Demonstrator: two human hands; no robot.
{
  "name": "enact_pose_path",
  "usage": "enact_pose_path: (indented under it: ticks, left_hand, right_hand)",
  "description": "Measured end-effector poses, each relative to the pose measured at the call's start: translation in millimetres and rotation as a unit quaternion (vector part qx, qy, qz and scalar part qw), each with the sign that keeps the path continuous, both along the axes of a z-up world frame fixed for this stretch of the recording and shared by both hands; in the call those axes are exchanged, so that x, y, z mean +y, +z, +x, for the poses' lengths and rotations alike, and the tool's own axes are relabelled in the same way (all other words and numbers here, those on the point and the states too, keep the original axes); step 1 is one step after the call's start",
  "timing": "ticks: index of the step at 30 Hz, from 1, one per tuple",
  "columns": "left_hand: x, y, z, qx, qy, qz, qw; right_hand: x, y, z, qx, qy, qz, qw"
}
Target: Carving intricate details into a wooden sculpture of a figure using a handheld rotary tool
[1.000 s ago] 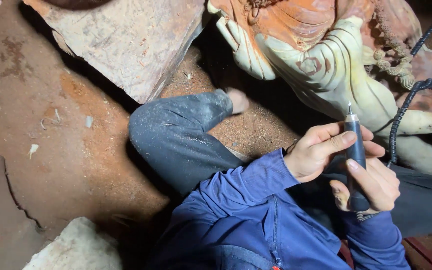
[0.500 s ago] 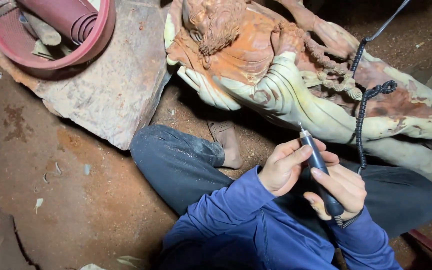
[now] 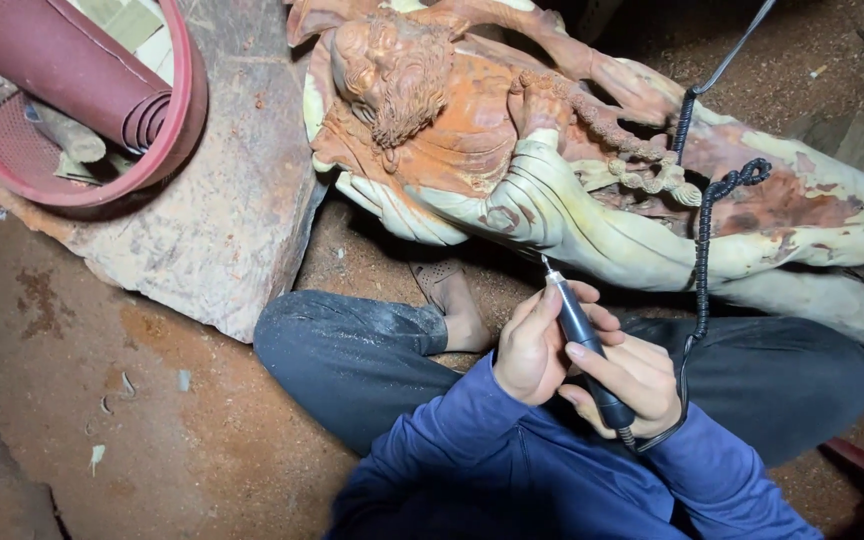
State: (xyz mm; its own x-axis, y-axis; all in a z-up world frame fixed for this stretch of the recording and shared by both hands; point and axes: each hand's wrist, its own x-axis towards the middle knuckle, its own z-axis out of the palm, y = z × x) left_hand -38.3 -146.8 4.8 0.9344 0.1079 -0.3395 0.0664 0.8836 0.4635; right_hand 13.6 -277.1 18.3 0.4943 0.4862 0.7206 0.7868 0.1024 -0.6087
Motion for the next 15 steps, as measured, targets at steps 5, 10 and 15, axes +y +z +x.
enact_pose_path:
  ticks: [5, 10, 15]
  left_hand:
    - [21.9, 26.3, 3.8, -0.021, 0.088, 0.013, 0.996]
    - [59.2, 71.1, 10.6, -0.117, 0.139, -0.036, 0.983]
    - [63.0, 101.7, 2.7, -0.238, 0.108, -0.110, 0.959]
  right_hand:
    - [8.6, 0.9, 2.6, -0.007, -0.041, 0.023, 0.999]
    - [-28.0, -39.1, 23.1, 0.023, -0.195, -0.007, 0.981]
    - [-65.1, -16.6, 53.7, 0.130, -0.286, -0.011, 0.949]
